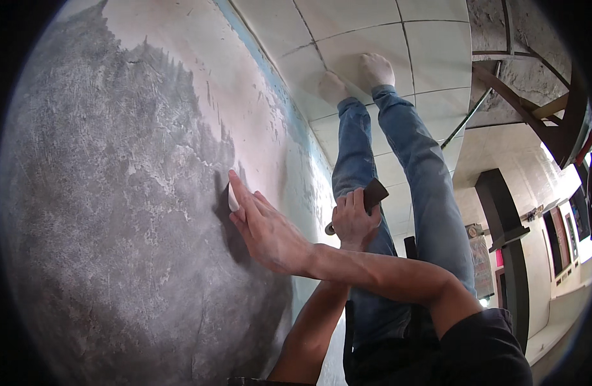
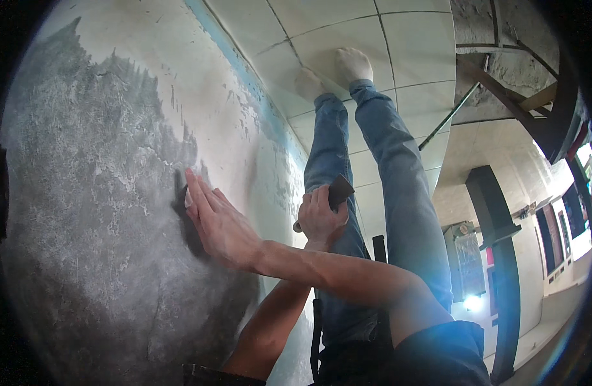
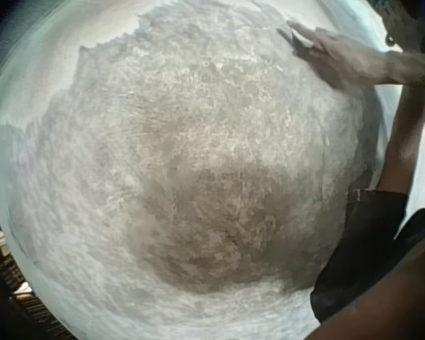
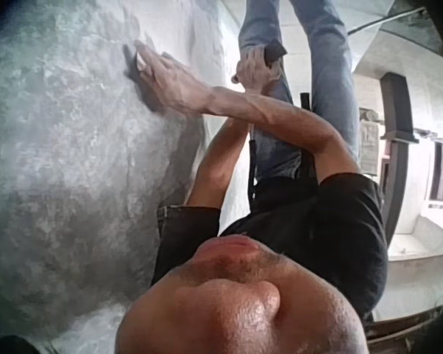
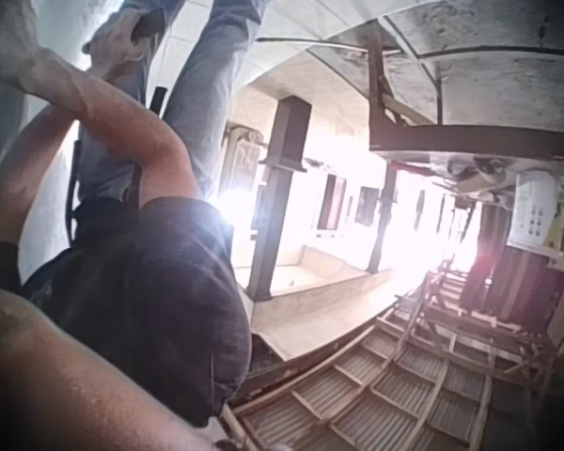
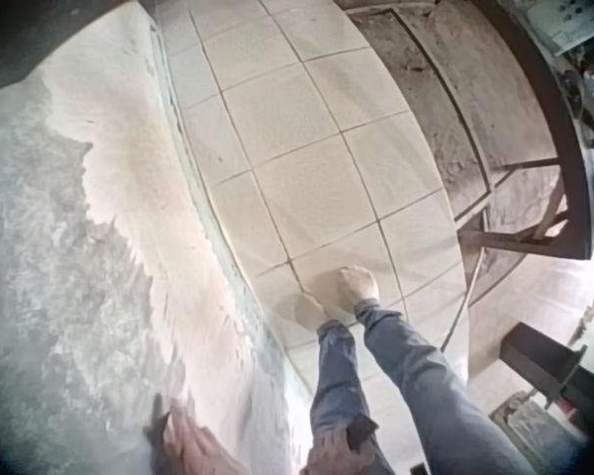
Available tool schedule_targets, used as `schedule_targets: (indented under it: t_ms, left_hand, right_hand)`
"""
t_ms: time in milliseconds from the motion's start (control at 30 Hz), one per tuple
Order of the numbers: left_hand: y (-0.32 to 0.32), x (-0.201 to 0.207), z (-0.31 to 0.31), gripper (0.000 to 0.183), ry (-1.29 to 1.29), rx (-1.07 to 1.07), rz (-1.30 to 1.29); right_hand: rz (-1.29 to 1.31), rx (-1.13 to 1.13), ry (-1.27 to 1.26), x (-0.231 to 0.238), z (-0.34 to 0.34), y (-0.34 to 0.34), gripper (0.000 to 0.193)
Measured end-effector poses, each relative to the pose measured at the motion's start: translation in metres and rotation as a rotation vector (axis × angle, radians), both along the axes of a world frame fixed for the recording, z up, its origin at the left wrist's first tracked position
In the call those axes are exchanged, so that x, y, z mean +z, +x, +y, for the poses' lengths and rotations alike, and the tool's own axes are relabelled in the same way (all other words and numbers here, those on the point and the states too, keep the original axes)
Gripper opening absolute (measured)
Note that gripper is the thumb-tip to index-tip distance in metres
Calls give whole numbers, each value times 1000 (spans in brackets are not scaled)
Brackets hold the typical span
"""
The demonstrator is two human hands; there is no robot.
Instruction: The person sands and scrapes a wall using sandpaper and a wall scraper to prepare the surface for painting.
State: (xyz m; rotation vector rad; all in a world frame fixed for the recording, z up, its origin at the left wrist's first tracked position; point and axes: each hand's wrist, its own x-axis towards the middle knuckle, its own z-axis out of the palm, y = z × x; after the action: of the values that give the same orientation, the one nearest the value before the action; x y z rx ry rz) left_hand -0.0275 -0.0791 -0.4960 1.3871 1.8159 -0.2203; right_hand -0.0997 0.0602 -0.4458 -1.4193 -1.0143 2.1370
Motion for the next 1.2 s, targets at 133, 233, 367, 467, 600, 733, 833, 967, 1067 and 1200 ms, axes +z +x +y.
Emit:
schedule_targets:
  t_ms: [133, 233, 367, 467, 600, 733, 833, 967, 1067, 1200]
  left_hand:
    - [12, 3, 15, 42, -37, -34, -12]
    - [1, -4, -4, 41, -28, -40, 27]
    - [8, -1, -3, 40, -18, -4, 27]
    - [15, 3, 11, 40, -79, 0, 9]
    - [4, 5, 12, 40, -120, -5, 11]
    - [9, 3, 4, 41, -129, 44, -23]
    - [13, 6, 13, 40, -114, -1, 15]
    - [1, 2, 3, 41, -104, -1, 14]
    - [6, 3, 4, 40, -82, 18, -21]
    - [17, 0, 8, 39, -85, -5, 19]
  right_hand:
    - [-169, -19, 95, -31, 8, -3, 69]
    - [-51, -30, -11, -13, 15, -6, 71]
    - [43, -15, -36, 6, 1, 5, 58]
    - [-105, 45, 34, -57, 5, -3, 59]
    - [58, -70, -82, -26, 2, -3, 64]
    - [92, -55, -50, -15, 0, 4, 64]
    - [35, -4, -127, -51, 16, 9, 63]
    - [110, 1, -72, -3, 5, 6, 69]
    - [-44, -4, 34, -14, -6, -1, 71]
    - [-139, 38, -121, -46, 11, -3, 81]
